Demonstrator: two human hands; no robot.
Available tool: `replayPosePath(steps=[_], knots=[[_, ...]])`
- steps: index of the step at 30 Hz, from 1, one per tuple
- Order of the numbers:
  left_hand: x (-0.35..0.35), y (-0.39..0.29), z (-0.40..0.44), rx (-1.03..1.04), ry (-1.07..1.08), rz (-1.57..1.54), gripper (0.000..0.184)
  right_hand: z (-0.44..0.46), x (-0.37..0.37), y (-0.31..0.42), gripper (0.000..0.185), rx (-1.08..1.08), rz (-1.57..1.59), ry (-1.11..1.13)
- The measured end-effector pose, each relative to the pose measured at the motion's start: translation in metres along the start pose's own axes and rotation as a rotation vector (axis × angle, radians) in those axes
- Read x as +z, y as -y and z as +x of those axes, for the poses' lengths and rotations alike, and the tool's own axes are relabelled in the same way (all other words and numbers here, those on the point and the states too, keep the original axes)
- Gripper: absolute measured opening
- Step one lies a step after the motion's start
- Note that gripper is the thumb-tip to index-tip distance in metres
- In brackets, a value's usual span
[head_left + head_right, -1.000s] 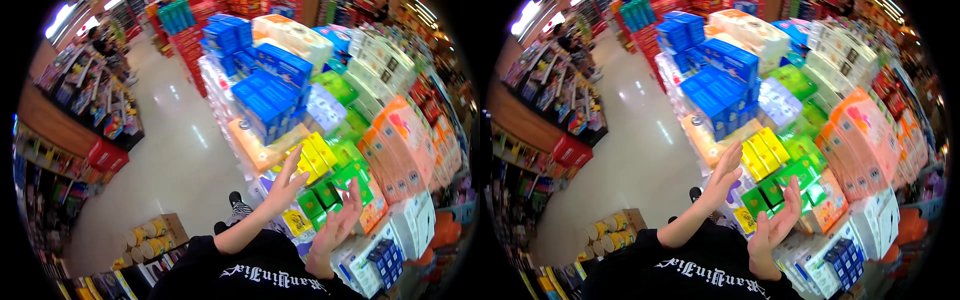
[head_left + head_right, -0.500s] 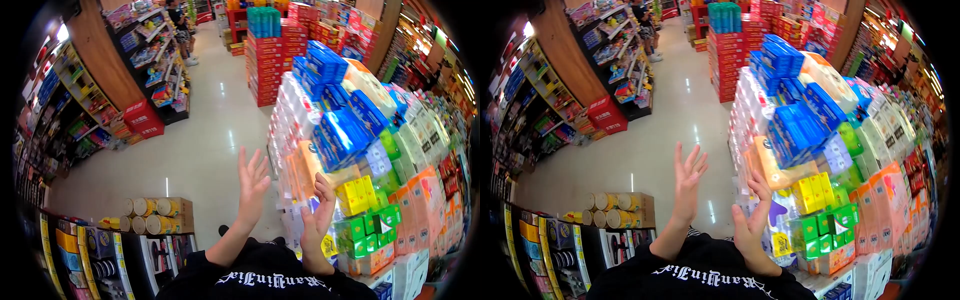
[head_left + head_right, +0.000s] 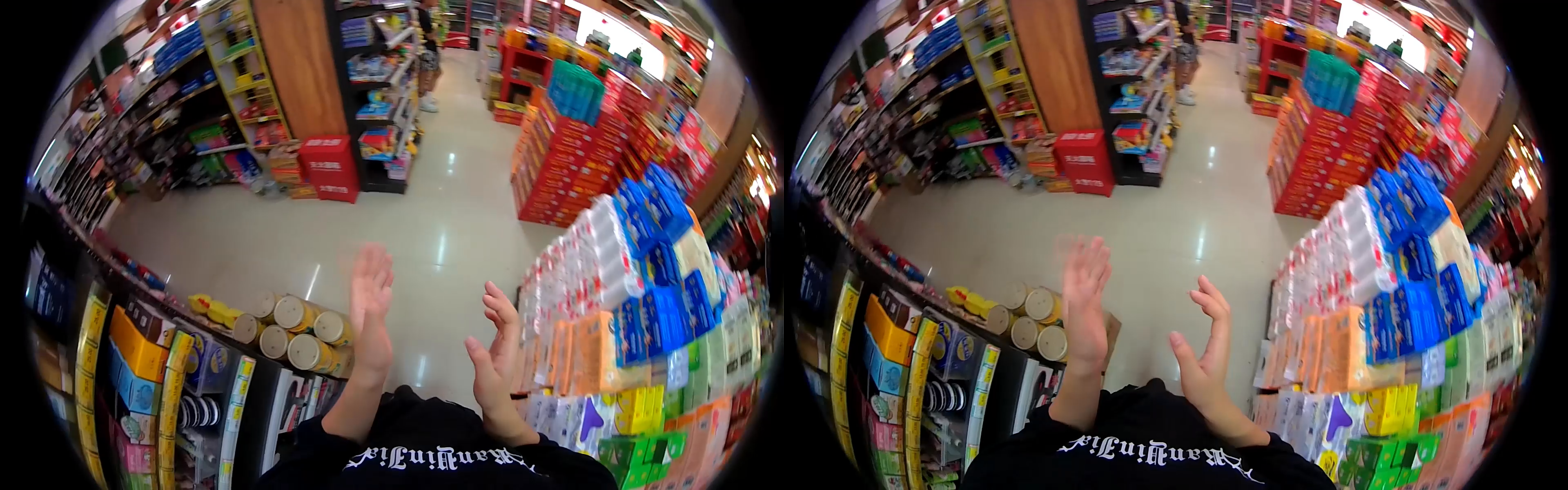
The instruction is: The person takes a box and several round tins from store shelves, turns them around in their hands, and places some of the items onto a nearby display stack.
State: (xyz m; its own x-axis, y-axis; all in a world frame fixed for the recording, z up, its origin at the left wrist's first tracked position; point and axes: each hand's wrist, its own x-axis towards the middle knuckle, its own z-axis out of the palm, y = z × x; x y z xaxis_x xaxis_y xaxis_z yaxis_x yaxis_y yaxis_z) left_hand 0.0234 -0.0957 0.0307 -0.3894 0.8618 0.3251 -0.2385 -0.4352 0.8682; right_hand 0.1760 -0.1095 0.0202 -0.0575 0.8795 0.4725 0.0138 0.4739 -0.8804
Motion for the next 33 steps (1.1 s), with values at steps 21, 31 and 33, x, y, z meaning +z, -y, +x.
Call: replayPosePath(steps=[21, 31, 33], knots=[[-0.106, 0.017, 0.151, 0.199, -0.202, 0.232, 0.068, 0.191, 0.151, -0.095, 0.053, -0.017, 0.184, 0.452], [-0.082, 0.064, 0.27, 0.139, -0.218, 0.231, 0.065, 0.316, 0.164, -0.152, 0.052, -0.026, 0.19, 0.447], [-0.085, 0.074, 0.289, -0.017, -0.193, 0.136, 0.065, 0.327, 0.169, -0.164, 0.051, 0.017, 0.194, 0.462]])
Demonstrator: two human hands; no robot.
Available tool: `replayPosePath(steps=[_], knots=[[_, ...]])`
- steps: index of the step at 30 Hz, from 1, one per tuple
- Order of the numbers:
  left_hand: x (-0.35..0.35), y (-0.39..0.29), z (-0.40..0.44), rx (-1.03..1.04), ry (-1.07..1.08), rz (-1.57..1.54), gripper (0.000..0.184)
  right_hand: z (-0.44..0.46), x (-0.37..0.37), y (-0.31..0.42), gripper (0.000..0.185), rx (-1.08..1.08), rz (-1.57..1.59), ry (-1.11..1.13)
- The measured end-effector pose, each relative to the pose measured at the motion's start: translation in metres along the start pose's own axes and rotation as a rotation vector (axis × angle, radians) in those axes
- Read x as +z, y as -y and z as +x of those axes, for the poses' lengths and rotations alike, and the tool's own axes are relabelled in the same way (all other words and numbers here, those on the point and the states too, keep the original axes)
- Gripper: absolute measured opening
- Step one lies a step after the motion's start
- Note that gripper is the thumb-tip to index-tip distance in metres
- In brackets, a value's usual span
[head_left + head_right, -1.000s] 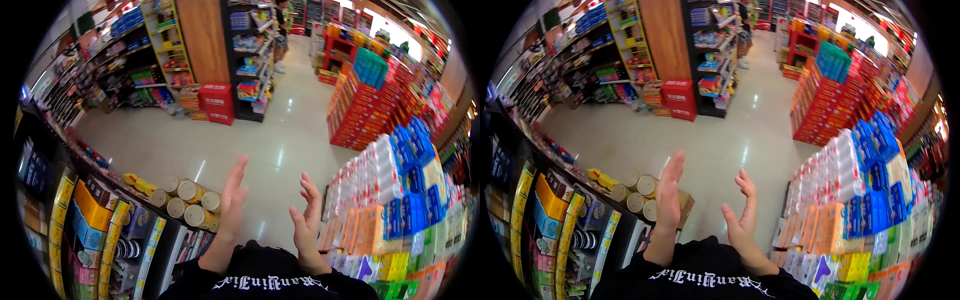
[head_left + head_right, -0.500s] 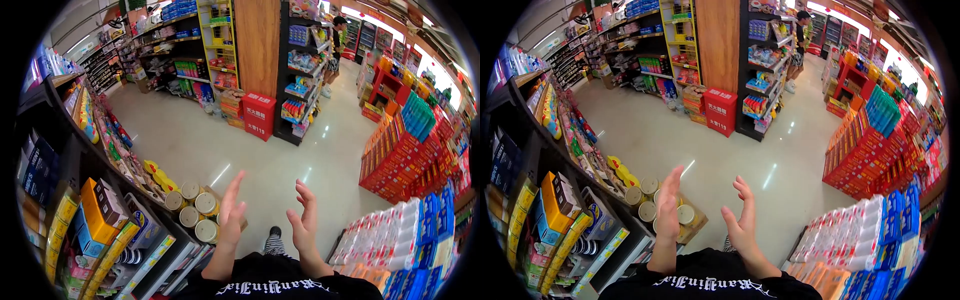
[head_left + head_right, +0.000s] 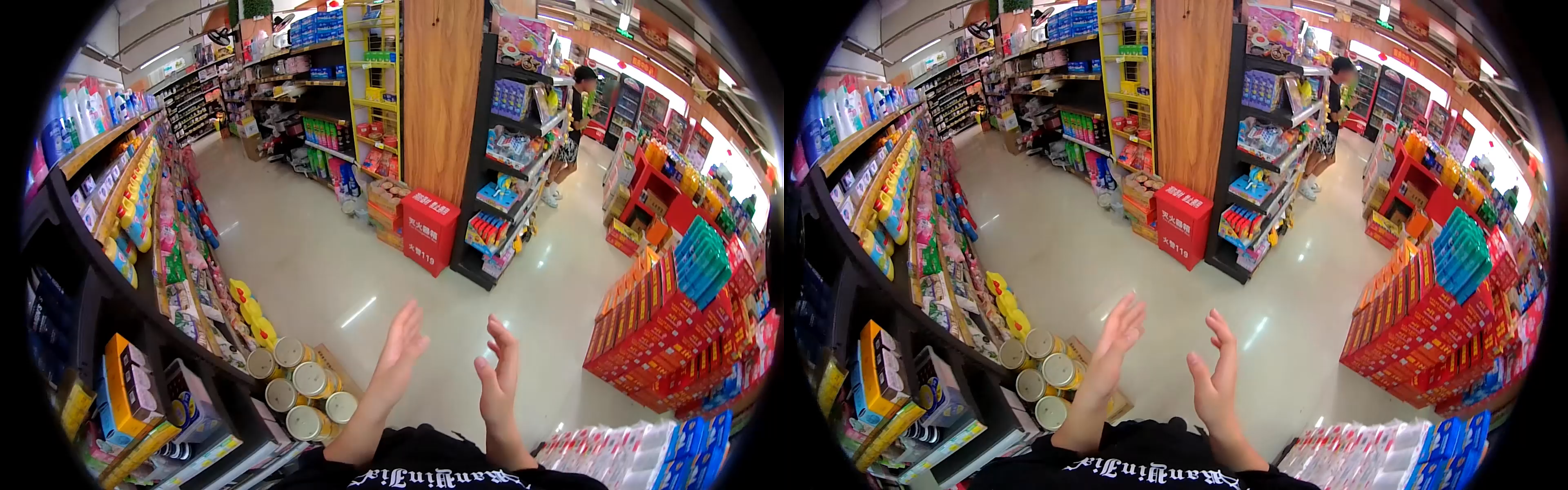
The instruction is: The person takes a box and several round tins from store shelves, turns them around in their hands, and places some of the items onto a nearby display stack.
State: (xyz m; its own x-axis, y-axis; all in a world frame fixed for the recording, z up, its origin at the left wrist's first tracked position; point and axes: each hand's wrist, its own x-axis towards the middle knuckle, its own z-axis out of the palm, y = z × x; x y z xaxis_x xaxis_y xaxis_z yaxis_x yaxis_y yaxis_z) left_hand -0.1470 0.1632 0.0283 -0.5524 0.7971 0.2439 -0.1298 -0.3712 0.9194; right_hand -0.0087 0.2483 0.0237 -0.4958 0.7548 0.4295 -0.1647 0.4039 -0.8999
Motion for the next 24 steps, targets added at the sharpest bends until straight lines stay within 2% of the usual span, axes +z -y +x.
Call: replayPosePath(steps=[1, 2, 4, 14, 20, 22, 24], knots=[[0.001, 0.005, 0.008, -0.169, 0.042, -0.079, 0.066, 0.006, -0.001, -0.006, 0.051, 0.051, 0.015, 0.006], [0.002, 0.012, 0.018, -0.166, 0.032, -0.087, 0.066, 0.015, -0.003, -0.012, 0.05, 0.069, 0.013, -0.007], [0.001, 0.023, 0.037, -0.101, 0.059, 0.09, 0.067, 0.035, -0.003, -0.023, 0.05, 0.07, 0.016, -0.022], [-0.051, 0.047, 0.151, -0.067, -0.062, 0.047, 0.071, 0.143, 0.047, -0.087, 0.054, 0.084, 0.0, 0.058], [-0.108, 0.007, 0.242, 0.088, -0.07, 0.112, 0.071, 0.246, 0.116, -0.088, 0.057, -0.069, 0.056, 0.125], [-0.131, -0.007, 0.268, 0.259, -0.095, 0.114, 0.072, 0.277, 0.139, -0.094, 0.056, -0.154, 0.067, 0.154], [-0.151, -0.006, 0.293, 0.276, -0.161, 0.127, 0.069, 0.3, 0.161, -0.108, 0.056, -0.136, 0.081, 0.156]])
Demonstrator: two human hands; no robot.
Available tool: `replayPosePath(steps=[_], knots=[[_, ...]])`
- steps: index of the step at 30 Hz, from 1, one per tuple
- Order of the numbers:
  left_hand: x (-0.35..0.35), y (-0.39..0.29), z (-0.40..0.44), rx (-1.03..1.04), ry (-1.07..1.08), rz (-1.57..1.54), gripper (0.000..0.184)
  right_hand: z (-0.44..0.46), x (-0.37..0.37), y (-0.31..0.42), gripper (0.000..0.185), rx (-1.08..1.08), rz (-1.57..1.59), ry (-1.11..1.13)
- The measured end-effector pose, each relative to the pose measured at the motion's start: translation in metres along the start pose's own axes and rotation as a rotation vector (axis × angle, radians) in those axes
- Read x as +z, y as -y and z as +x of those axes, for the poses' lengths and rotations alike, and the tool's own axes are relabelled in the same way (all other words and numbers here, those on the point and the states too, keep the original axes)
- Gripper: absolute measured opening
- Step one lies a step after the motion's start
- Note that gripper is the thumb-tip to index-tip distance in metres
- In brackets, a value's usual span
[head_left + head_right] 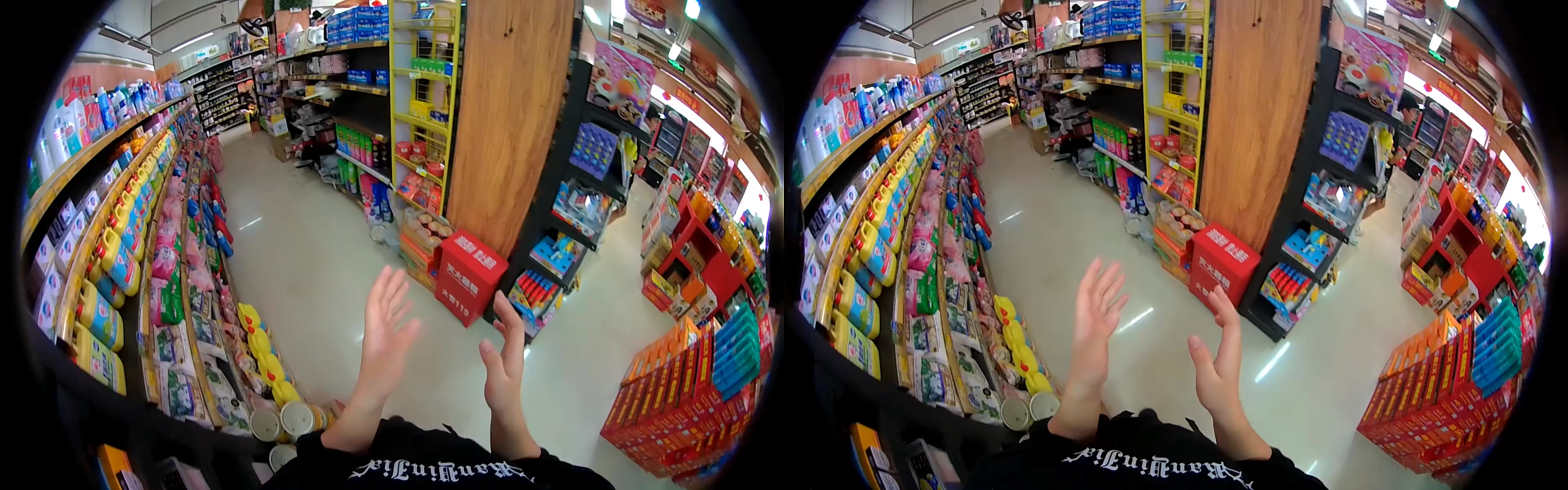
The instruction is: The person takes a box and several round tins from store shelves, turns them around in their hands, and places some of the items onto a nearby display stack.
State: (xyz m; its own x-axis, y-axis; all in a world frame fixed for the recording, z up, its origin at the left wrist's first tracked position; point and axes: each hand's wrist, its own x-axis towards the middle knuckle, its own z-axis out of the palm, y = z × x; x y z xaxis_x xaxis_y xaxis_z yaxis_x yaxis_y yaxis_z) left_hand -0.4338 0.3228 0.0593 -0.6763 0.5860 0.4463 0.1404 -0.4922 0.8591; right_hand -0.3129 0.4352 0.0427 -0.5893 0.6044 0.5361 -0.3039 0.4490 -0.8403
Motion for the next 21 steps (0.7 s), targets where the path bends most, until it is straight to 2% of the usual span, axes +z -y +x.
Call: replayPosePath(steps=[2, 4, 5, 8, 10, 13, 15, 19, 21], knots=[[-0.013, 0.012, 0.022, 0.015, -0.064, 0.019, 0.066, 0.015, 0.015, -0.024, 0.054, 0.075, -0.008, 0.003], [-0.028, 0.025, 0.035, -0.22, -0.102, -0.097, 0.07, 0.027, 0.03, -0.043, 0.054, 0.142, 0.011, 0.033], [-0.038, 0.031, 0.042, -0.222, -0.11, -0.087, 0.07, 0.034, 0.038, -0.051, 0.053, 0.218, 0.023, 0.063], [-0.071, 0.046, 0.058, -0.252, -0.135, 0.001, 0.068, 0.062, 0.065, -0.078, 0.052, 0.226, 0.062, 0.108], [-0.093, 0.051, 0.069, -0.143, -0.291, 0.028, 0.067, 0.084, 0.083, -0.093, 0.051, 0.214, 0.075, 0.144], [-0.116, 0.055, 0.085, -0.141, -0.427, 0.029, 0.066, 0.113, 0.112, -0.113, 0.051, 0.17, 0.058, 0.278], [-0.127, 0.062, 0.102, -0.136, -0.461, 0.033, 0.066, 0.134, 0.129, -0.133, 0.052, 0.15, 0.102, 0.389], [-0.137, 0.077, 0.152, -0.068, -0.52, 0.121, 0.067, 0.187, 0.152, -0.164, 0.052, 0.138, 0.141, 0.435], [-0.137, 0.078, 0.186, -0.019, -0.536, 0.153, 0.067, 0.228, 0.16, -0.177, 0.051, 0.065, 0.144, 0.455]])
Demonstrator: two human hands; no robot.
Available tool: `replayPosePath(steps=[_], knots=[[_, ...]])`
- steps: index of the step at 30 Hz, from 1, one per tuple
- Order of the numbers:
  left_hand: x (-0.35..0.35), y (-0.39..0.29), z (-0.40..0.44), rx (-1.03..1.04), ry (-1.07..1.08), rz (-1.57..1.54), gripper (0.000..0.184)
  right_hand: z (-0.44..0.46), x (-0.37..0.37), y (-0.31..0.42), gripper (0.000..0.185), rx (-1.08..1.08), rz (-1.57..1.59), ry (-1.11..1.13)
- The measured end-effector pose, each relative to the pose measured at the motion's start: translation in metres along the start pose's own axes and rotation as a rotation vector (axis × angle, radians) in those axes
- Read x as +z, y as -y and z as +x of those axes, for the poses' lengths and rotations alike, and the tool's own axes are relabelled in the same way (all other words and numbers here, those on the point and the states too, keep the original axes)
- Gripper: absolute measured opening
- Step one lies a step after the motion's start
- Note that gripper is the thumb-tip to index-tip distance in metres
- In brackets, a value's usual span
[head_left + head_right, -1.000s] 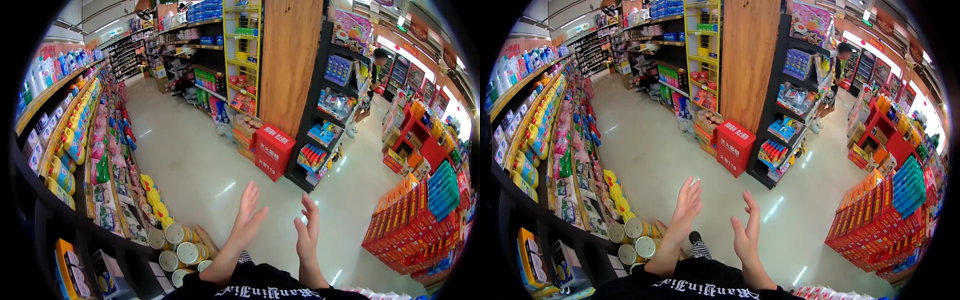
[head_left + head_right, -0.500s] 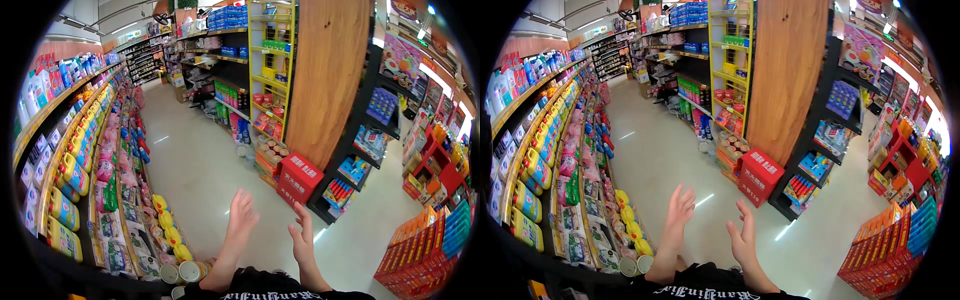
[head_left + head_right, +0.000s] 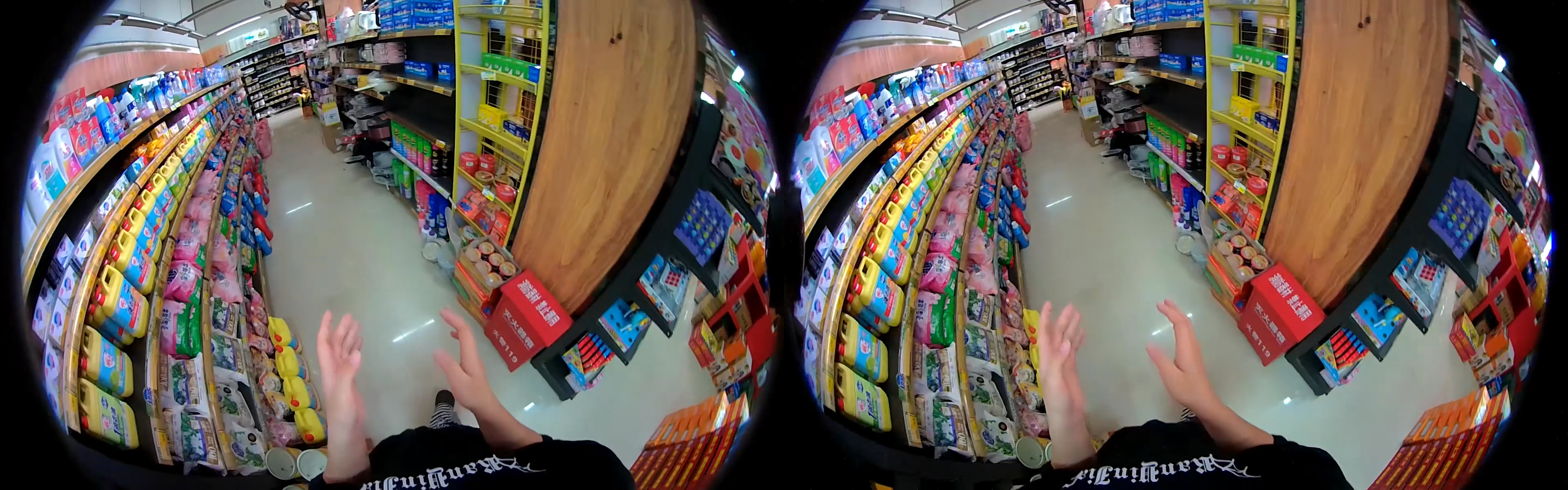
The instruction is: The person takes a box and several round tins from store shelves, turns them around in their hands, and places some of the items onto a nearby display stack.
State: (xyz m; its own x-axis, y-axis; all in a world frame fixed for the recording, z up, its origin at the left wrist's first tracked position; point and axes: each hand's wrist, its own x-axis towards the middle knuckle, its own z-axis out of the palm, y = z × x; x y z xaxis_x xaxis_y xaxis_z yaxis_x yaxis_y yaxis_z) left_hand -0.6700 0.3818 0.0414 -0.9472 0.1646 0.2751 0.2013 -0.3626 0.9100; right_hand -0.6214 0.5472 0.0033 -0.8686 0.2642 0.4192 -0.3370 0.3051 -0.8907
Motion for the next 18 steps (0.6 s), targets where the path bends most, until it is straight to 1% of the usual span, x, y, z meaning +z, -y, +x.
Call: replayPosePath(steps=[1, 2, 4, 8, 10, 11, 12, 13, 14, 16, 18], knots=[[0.008, -0.001, 0.014, 0.048, -0.009, 0.017, 0.067, 0.02, -0.008, 0.002, 0.051, 0.005, 0.004, 0.007], [0.015, -0.001, 0.028, 0.046, -0.014, 0.021, 0.067, 0.039, -0.016, 0.007, 0.051, -0.04, 0.01, -0.016], [0.025, 0.003, 0.058, 0.173, 0.014, 0.023, 0.068, 0.068, -0.027, 0.001, 0.051, -0.099, 0.018, -0.041], [0.053, 0.037, 0.102, 0.215, -0.06, 0.011, 0.068, 0.116, -0.052, -0.035, 0.052, -0.11, -0.022, -0.034], [0.065, 0.058, 0.116, 0.02, -0.024, -0.013, 0.067, 0.127, -0.059, -0.06, 0.051, -0.033, -0.019, -0.015], [0.071, 0.065, 0.127, 0.021, -0.022, -0.026, 0.067, 0.131, -0.063, -0.067, 0.052, 0.02, -0.025, -0.009], [0.076, 0.072, 0.136, -0.04, -0.002, -0.075, 0.065, 0.138, -0.068, -0.071, 0.052, 0.02, -0.039, -0.01], [0.081, 0.08, 0.146, -0.104, 0.02, -0.122, 0.065, 0.144, -0.073, -0.073, 0.052, 0.065, -0.016, -0.023], [0.089, 0.085, 0.157, -0.11, 0.024, -0.133, 0.065, 0.15, -0.079, -0.078, 0.052, 0.109, 0.008, -0.038], [0.102, 0.095, 0.179, -0.089, 0.023, -0.099, 0.064, 0.16, -0.088, -0.106, 0.052, 0.079, 0.04, -0.088], [0.113, 0.12, 0.209, -0.131, 0.086, -0.109, 0.064, 0.18, -0.1, -0.125, 0.051, 0.18, 0.005, -0.158]])
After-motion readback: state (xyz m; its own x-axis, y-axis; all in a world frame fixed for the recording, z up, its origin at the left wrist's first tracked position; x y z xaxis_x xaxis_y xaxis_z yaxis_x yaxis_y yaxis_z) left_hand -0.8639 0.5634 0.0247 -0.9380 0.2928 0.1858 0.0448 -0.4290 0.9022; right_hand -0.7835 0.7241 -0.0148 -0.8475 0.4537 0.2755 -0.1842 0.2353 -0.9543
